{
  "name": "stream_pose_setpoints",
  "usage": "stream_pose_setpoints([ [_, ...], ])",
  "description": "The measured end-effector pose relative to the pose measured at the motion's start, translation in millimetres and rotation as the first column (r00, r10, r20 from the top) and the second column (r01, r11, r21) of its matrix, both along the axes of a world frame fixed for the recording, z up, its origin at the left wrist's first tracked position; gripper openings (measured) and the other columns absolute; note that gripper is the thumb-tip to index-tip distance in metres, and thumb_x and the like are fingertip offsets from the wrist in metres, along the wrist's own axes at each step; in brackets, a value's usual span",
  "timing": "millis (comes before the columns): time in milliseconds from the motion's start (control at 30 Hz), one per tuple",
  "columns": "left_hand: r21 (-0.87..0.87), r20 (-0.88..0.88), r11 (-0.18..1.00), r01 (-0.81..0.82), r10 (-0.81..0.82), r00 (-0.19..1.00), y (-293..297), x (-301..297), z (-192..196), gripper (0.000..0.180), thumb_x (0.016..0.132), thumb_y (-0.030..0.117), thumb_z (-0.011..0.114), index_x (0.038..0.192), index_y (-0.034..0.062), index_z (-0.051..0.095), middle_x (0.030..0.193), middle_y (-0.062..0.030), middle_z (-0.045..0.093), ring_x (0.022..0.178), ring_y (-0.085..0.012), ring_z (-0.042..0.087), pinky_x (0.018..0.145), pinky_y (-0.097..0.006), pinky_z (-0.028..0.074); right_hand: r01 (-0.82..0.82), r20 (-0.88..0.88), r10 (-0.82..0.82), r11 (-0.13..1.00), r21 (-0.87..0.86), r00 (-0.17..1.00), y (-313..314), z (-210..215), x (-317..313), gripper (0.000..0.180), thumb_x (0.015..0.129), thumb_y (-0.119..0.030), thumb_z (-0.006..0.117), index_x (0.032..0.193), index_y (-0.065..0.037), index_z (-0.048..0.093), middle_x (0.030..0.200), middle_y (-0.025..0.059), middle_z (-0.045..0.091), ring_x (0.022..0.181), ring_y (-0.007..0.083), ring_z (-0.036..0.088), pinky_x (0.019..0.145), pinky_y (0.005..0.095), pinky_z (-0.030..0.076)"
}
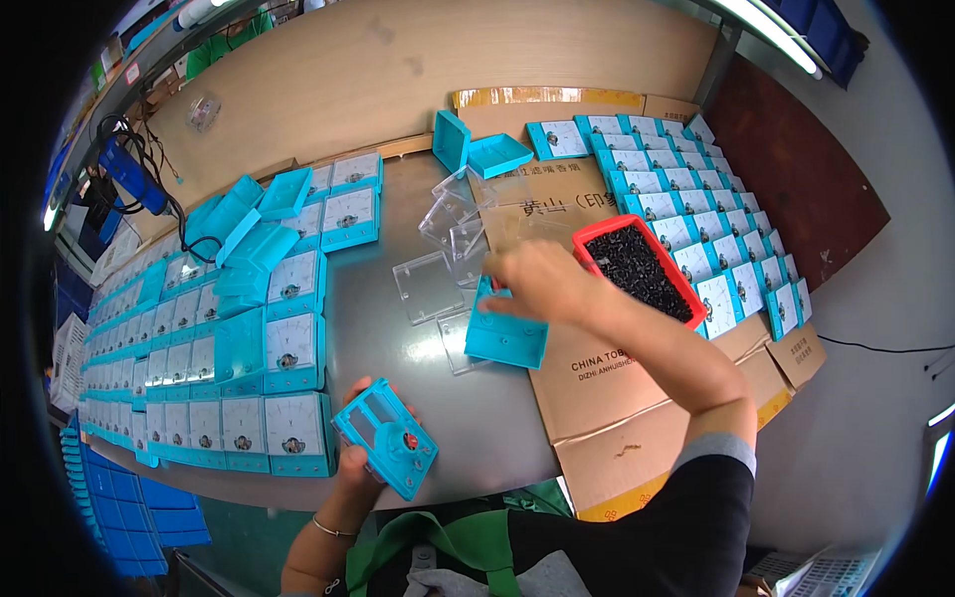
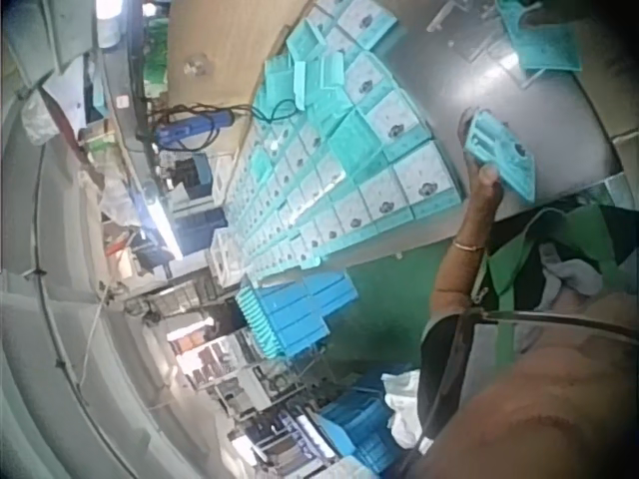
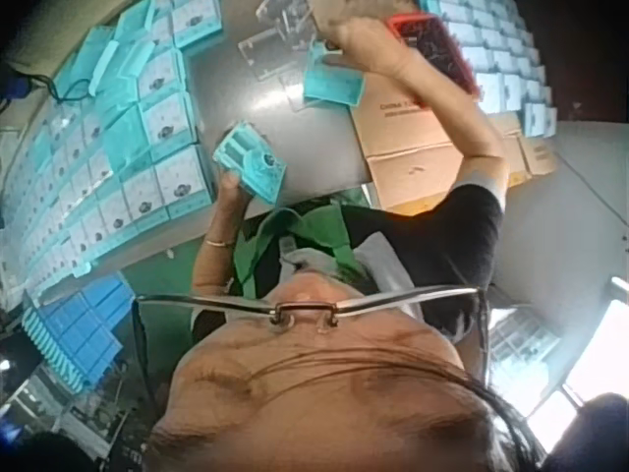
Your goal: The person assembles teal-colored analog electrical meters at a factory workstation. They pick up a meter, use a screwdriver to tighten a central screw on the face, place a clear plastic cover over the dial, and secure the cover with screws. The person repeats this process for multiple units, stacking the finished meters on the table.
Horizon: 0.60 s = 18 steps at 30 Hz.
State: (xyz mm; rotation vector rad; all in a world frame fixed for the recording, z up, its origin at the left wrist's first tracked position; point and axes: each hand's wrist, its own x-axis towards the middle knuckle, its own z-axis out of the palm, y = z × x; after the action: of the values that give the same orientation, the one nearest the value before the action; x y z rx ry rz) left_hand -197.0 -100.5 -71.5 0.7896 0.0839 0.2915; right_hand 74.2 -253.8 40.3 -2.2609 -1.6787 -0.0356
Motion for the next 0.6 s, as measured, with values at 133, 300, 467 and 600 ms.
stream_pose_setpoints([
  [133, -0.009, 0.005, 0.999, -0.043, 0.043, 0.999, -4.3, -0.3, 7.0, 0.084, 0.070, 0.038, 0.072, 0.136, 0.0121, 0.026, 0.122, -0.0100, 0.045, 0.110, -0.0295, 0.052, 0.089, -0.042, 0.047, -0.010, 0.101, 0.023, 0.992, -0.127, 0.995, -44.6, -47.2, -42.4, 0.031, 0.072, -0.032, 0.072, 0.073, -0.004, 0.058, 0.075, 0.0118, 0.058, 0.065, 0.0308, 0.060, 0.059, 0.0398, 0.049],
  [300, -0.041, -0.006, 0.995, -0.091, 0.090, 0.996, -6.6, -6.5, 6.6, 0.077, 0.077, 0.036, 0.065, 0.138, 0.0115, 0.025, 0.123, -0.0128, 0.046, 0.110, -0.0295, 0.051, 0.091, -0.042, 0.045, 0.207, -0.358, -0.096, 0.936, 0.285, 0.929, -53.5, -21.7, -73.9, 0.023, 0.081, -0.019, 0.066, 0.074, -0.001, 0.054, 0.060, 0.0067, 0.053, 0.055, 0.0194, 0.059, 0.046, 0.0286, 0.045],
  [467, 0.018, -0.071, 0.990, -0.137, 0.138, 0.988, -11.7, -30.1, 12.8, 0.086, 0.064, 0.043, 0.074, 0.132, 0.0108, 0.032, 0.124, -0.0148, 0.046, 0.108, -0.0292, 0.053, 0.091, -0.041, 0.046, 0.182, -0.943, -0.320, 0.937, -0.299, 0.096, -52.6, -31.1, -95.1, 0.027, 0.087, -0.022, 0.061, 0.072, 0.000, 0.055, 0.055, 0.0080, 0.057, 0.047, 0.0121, 0.059, 0.038, 0.0217, 0.036],
  [600, 0.123, -0.080, 0.986, -0.114, 0.124, 0.989, 1.4, -53.4, 8.8, 0.089, 0.061, 0.044, 0.077, 0.131, 0.0136, 0.032, 0.126, -0.0137, 0.045, 0.108, -0.0278, 0.054, 0.091, -0.042, 0.047, 0.170, -0.351, -0.255, 0.952, -0.257, 0.901, -52.7, -42.4, -116.6, 0.037, 0.078, -0.030, 0.070, 0.090, 0.003, 0.059, 0.082, 0.0207, 0.064, 0.068, 0.0274, 0.065, 0.063, 0.0388, 0.052],
])
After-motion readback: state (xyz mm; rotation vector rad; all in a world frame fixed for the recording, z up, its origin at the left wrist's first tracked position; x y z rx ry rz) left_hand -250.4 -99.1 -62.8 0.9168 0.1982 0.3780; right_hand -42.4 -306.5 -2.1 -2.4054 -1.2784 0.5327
